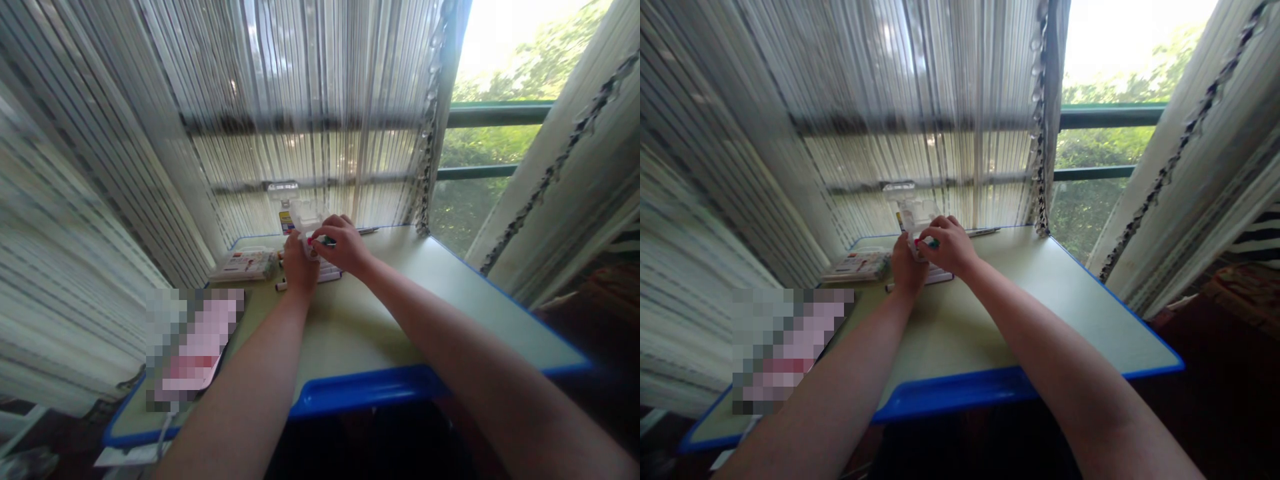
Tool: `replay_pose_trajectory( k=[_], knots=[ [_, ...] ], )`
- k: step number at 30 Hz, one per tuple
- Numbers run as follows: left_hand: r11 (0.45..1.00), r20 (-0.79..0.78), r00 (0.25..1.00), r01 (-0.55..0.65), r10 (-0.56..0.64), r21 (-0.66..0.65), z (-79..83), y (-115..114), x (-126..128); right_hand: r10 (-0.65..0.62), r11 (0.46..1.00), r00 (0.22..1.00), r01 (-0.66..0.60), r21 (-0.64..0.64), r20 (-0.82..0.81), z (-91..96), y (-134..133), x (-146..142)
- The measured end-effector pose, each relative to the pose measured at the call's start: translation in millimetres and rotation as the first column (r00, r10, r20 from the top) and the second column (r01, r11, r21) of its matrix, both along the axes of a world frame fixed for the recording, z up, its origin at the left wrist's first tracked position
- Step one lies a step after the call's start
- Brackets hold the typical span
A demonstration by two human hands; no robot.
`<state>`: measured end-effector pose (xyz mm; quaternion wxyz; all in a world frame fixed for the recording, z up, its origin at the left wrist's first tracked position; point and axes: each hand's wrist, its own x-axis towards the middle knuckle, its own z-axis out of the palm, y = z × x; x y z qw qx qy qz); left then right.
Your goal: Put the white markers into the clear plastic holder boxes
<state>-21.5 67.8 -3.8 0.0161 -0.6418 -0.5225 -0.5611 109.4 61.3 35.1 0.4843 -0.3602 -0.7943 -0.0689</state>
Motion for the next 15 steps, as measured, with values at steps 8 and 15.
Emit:
replay_pose_trajectory(
  k=[8, 15],
  knots=[
    [1.0, 0.021, 1.0, 0.014, -0.014, 0.012, 1.1, -0.5, 1.2, -0.005, 1.0, 0.999, 0.006, -0.018, 0.048, 2.2, 1.8, 3.5],
    [0.998, 0.024, 0.999, 0.025, -0.027, 0.058, -3.0, 1.6, -0.1, -0.172, 0.985, 0.981, 0.17, -0.034, -0.086, -5.1, 7.8, 15.7]
  ],
)
